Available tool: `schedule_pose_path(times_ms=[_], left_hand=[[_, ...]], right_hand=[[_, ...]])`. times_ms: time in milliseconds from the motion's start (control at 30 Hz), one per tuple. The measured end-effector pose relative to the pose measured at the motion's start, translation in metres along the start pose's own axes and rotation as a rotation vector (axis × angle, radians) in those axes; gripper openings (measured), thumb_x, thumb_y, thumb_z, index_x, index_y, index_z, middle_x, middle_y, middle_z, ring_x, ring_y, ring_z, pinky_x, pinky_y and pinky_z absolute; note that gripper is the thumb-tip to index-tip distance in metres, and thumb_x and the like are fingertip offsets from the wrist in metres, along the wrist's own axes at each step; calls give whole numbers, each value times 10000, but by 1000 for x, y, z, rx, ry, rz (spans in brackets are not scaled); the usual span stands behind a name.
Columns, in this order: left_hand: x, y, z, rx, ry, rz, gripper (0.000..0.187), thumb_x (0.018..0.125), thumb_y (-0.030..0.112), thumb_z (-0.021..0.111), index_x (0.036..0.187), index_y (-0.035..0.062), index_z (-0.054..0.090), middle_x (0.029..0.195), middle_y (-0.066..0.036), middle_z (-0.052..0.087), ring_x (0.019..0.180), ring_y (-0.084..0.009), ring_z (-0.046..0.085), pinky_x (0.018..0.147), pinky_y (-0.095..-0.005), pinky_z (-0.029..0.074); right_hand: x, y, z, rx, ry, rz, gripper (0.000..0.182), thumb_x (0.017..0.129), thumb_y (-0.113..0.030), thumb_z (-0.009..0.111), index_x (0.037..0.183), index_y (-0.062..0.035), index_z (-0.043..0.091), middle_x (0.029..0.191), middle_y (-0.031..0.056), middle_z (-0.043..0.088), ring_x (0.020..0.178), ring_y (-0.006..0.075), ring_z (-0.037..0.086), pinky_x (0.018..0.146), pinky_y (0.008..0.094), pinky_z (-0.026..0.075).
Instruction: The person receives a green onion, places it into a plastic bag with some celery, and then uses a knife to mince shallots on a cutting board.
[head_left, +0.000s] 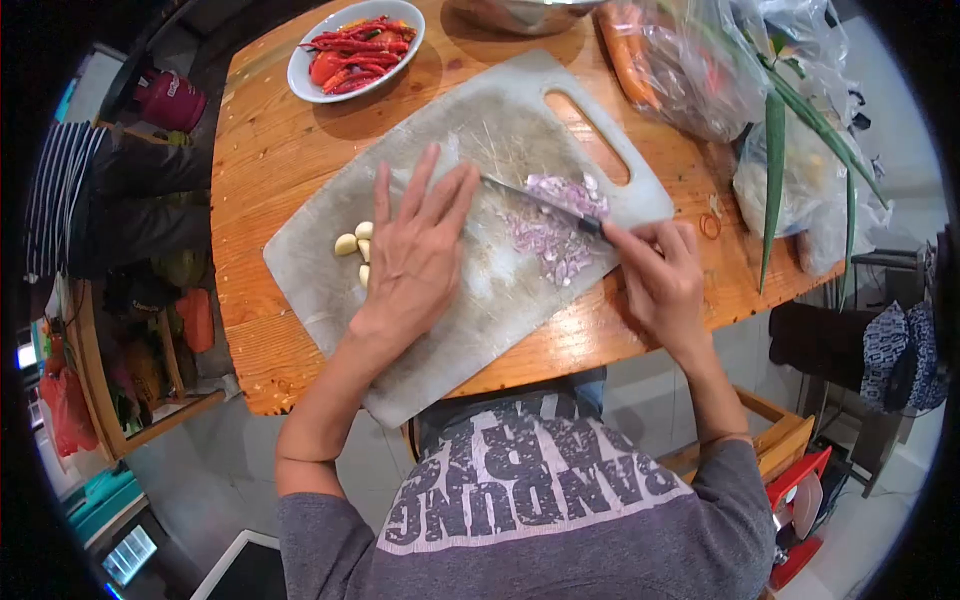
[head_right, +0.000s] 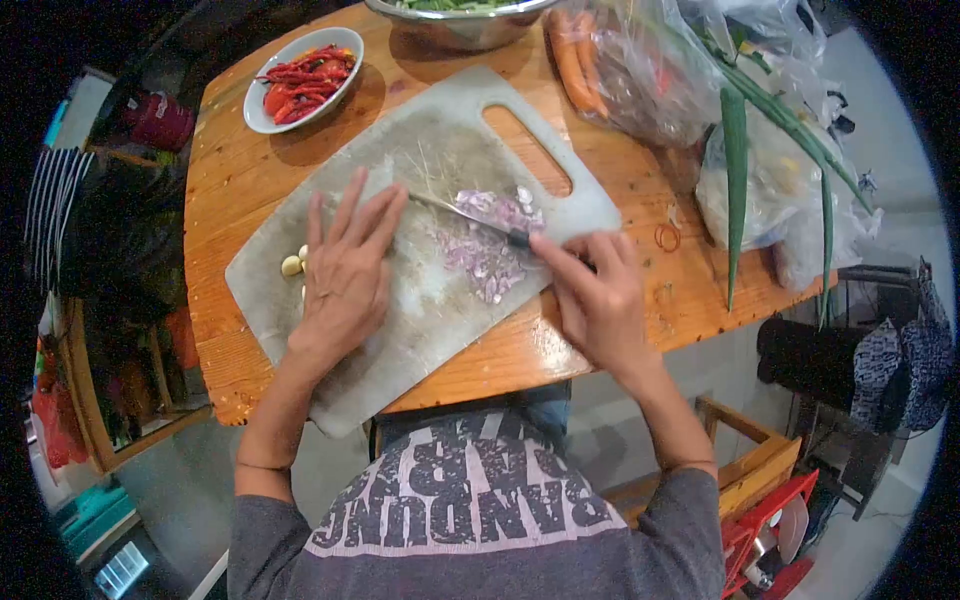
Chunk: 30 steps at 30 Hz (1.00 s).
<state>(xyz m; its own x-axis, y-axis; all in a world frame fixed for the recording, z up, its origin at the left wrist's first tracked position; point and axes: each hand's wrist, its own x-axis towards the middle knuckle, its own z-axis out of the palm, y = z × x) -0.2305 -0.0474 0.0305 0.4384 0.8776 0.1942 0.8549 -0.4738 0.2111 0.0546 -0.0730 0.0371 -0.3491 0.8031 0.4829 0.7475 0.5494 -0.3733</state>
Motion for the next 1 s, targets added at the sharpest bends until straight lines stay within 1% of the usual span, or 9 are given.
schedule_pose_path(times_ms=[100, 167, 300, 400, 433, 533, 667, 900, 1000], left_hand=[[-3, 0, 4, -18, 20, 8, 759, 771, -34, 531, 1521, 31, 432, 1512, -106, 465, 1544, -309, 246, 1262, -590, 89], [-2, 1, 1, -73, 7, 6, 694, 798, 9, 569, 1485, 20, 472, 1503, -97, 485, 1530, -304, 276, 1259, -594, 92], [-6, 3, -5, -67, -10, 23, 630, 812, 57, 578, 1438, 12, 526, 1478, -98, 517, 1520, -292, 299, 1260, -595, 87], [-9, -1, -4, -102, 23, 23, 629, 828, 60, 503, 1456, 38, 526, 1435, -99, 551, 1522, -297, 302, 1260, -597, 80], [-9, 1, -3, -97, 13, 28, 626, 829, 62, 503, 1455, 40, 529, 1434, -98, 554, 1519, -295, 309, 1260, -599, 80], [-6, 0, -5, -65, 26, 24, 619, 832, 67, 505, 1450, 45, 537, 1434, -94, 559, 1514, -289, 322, 1259, -602, 81], [-6, 1, -4, -71, 33, 13, 613, 835, 66, 504, 1446, 48, 543, 1443, -82, 557, 1514, -283, 322, 1263, -598, 80], [-6, 0, -4, -23, 22, 9, 617, 836, 60, 507, 1452, 48, 539, 1464, -74, 547, 1515, -273, 321, 1267, -587, 78], [-7, 1, -4, -61, 35, 32, 580, 837, 108, 538, 1402, -16, 560, 1438, -103, 564, 1506, -294, 328, 1257, -604, 88]], right_hand=[[-4, 0, 2, -8, -8, 3, 529, 720, 74, 709, 1219, -100, 743, 891, 86, 600, 825, 272, 540, 744, 385, 451], [-2, 3, -4, -13, -26, -10, 535, 716, 76, 712, 1220, -99, 744, 890, 74, 605, 826, 261, 534, 732, 368, 449], [-5, -26, -25, -29, -70, -15, 537, 713, 61, 718, 1228, -91, 741, 902, 81, 600, 834, 260, 519, 728, 356, 442], [-25, -27, -4, -23, -59, -14, 556, 701, 59, 732, 1239, -83, 735, 882, 77, 587, 818, 261, 513, 722, 358, 438], [-26, -23, -3, 32, -62, 29, 569, 699, 57, 738, 1254, -73, 725, 870, 71, 576, 809, 263, 507, 718, 362, 434], [-24, -29, -12, -43, -32, -49, 572, 701, 52, 747, 1258, -72, 722, 866, 76, 572, 806, 263, 504, 717, 363, 434], [-16, -27, -9, 25, -39, -45, 542, 714, 53, 755, 1242, -62, 727, 852, 78, 570, 794, 257, 502, 709, 358, 431], [-23, -43, -6, 74, -70, 38, 498, 735, 60, 746, 1221, -46, 730, 834, 68, 564, 773, 249, 498, 694, 364, 406], [-20, -56, -7, 77, -12, -65, 500, 737, 63, 748, 1226, -39, 725, 829, 63, 560, 772, 247, 495, 690, 355, 388]])
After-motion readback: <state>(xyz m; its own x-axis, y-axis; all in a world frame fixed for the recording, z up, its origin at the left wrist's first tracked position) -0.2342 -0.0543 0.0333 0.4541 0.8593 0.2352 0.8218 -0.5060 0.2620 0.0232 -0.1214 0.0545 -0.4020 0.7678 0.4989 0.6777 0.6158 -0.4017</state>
